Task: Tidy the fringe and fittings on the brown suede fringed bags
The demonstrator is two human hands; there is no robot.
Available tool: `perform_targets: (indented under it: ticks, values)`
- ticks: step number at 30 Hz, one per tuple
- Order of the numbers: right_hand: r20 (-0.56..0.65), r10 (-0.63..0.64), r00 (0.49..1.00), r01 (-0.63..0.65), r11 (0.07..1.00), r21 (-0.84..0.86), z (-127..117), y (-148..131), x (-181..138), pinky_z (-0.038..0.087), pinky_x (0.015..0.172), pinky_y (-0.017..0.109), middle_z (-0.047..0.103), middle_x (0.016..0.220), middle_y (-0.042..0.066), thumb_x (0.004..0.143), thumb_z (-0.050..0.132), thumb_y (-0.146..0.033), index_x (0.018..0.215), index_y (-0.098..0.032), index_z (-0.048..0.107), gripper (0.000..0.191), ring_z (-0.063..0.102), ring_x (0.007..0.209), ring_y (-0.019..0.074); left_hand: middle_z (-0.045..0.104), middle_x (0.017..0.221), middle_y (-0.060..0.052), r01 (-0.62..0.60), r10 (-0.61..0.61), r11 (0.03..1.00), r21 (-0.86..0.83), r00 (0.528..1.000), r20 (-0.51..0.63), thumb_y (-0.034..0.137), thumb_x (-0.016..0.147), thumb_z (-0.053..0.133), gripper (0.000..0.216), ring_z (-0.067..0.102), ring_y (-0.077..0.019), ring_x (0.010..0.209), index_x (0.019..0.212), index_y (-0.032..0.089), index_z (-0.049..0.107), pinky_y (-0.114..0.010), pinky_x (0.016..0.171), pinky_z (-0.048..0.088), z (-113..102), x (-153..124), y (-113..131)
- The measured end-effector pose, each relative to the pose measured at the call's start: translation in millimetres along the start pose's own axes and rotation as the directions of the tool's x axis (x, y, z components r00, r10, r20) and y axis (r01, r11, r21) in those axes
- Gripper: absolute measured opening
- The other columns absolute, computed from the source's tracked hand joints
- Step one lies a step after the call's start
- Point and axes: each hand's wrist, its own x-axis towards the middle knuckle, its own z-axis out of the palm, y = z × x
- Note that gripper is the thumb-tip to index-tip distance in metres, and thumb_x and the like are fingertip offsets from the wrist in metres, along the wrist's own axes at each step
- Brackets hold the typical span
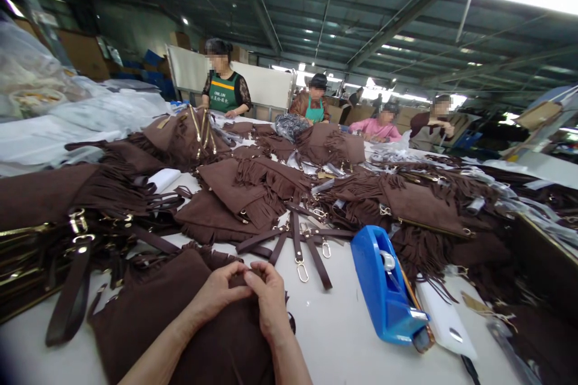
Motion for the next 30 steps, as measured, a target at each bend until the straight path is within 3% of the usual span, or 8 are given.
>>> perform_targets:
  ticks: [3,9,12,15,17,20,23,30]
  values:
    - [-0.04,0.02,0.999,-0.015,0.993,0.119,-6.1,2.3,1.3,0.042,0.06,0.021,0.063,0.066,-0.004,0.048,0.08,-0.025,0.081,-0.018,0.063,0.038,0.055,0.06,0.0094,0.062,0.06,0.002,-0.002,0.001,0.999,0.054,1.0,0.019,0.023,0.058,0.069,0.008,0.054,-0.0135,0.063,0.061,0.015,0.067,-0.022,0.062,0.04,2.4,-1.3,1.0]
    - [-0.098,0.083,0.992,-0.058,0.97,0.235,-10.6,-0.4,0.9,0.032,0.042,0.016,0.062,0.058,-0.003,0.047,0.079,-0.021,0.076,-0.016,0.065,0.033,0.051,0.047,0.0066,0.052,0.048,0.005,0.036,-0.033,0.999,0.028,0.995,-0.097,0.038,0.068,0.057,0.024,0.032,-0.0048,0.035,0.065,0.015,0.06,-0.019,0.037,0.02,2.5,0.7,-4.7]
    - [-0.076,0.11,0.991,-0.085,0.957,0.277,-12.0,-4.4,-0.9,0.024,0.037,0.014,0.058,0.054,-0.004,0.046,0.078,-0.02,0.074,-0.015,0.066,0.031,0.043,0.041,0.0035,0.05,0.051,0.006,0.021,-0.024,1.0,-0.016,0.983,-0.181,0.043,0.07,0.051,0.027,0.028,-0.0034,0.032,0.068,0.016,0.052,-0.018,0.036,0.016,0.9,4.1,-8.2]
    - [-0.073,0.109,0.991,-0.081,0.948,0.309,-13.2,-6.5,-2.4,0.025,0.037,0.013,0.056,0.054,-0.005,0.045,0.077,-0.02,0.075,-0.016,0.067,0.032,0.042,0.042,0.003,0.049,0.057,0.007,-0.002,-0.008,0.999,-0.044,0.975,-0.224,0.046,0.074,0.042,0.029,0.024,-0.0026,0.033,0.071,0.018,0.048,-0.018,0.036,0.016,-1.8,5.2,-8.7]
    - [-0.081,0.101,0.992,-0.072,0.95,0.303,-12.1,-6.6,-2.8,0.026,0.038,0.013,0.057,0.053,-0.005,0.046,0.078,-0.02,0.075,-0.016,0.067,0.031,0.043,0.043,0.0034,0.048,0.058,0.007,-0.011,0.006,1.0,-0.028,0.983,-0.181,0.046,0.072,0.048,0.028,0.027,-0.0033,0.035,0.072,0.018,0.05,-0.018,0.038,0.021,-2.6,3.9,-6.5]
    - [-0.061,0.082,0.995,-0.063,0.962,0.267,-7.4,-6.9,-3.3,0.028,0.039,0.014,0.06,0.055,-0.002,0.048,0.079,-0.02,0.076,-0.015,0.067,0.03,0.045,0.043,0.0043,0.05,0.055,0.007,-0.027,0.029,0.999,0.041,0.999,-0.041,0.03,0.054,0.071,0.021,0.043,-0.0076,0.049,0.065,0.017,0.058,-0.019,0.049,0.033,-1.3,1.0,-1.4]
    - [-0.025,0.068,0.997,-0.059,0.969,0.241,-3.3,-8.4,-4.4,0.028,0.04,0.014,0.065,0.061,0.002,0.049,0.079,-0.019,0.077,-0.014,0.067,0.031,0.047,0.046,0.005,0.053,0.057,0.004,-0.046,0.046,0.996,0.079,0.999,0.01,0.023,0.051,0.071,0.014,0.049,-0.0113,0.061,0.051,0.016,0.059,-0.021,0.059,0.037,1.4,-0.8,1.7]
    - [0.009,0.078,0.997,-0.077,0.955,0.285,-6.1,-10.0,-6.3,0.021,0.038,0.015,0.056,0.057,-0.004,0.046,0.073,-0.013,0.074,-0.015,0.069,0.028,0.037,0.042,0.0027,0.048,0.048,0.007,0.042,-0.042,0.999,-0.004,0.986,-0.16,0.031,0.067,0.053,0.015,0.031,-0.0046,0.034,0.062,0.017,0.051,-0.018,0.037,0.021,4.4,-0.1,-6.2]
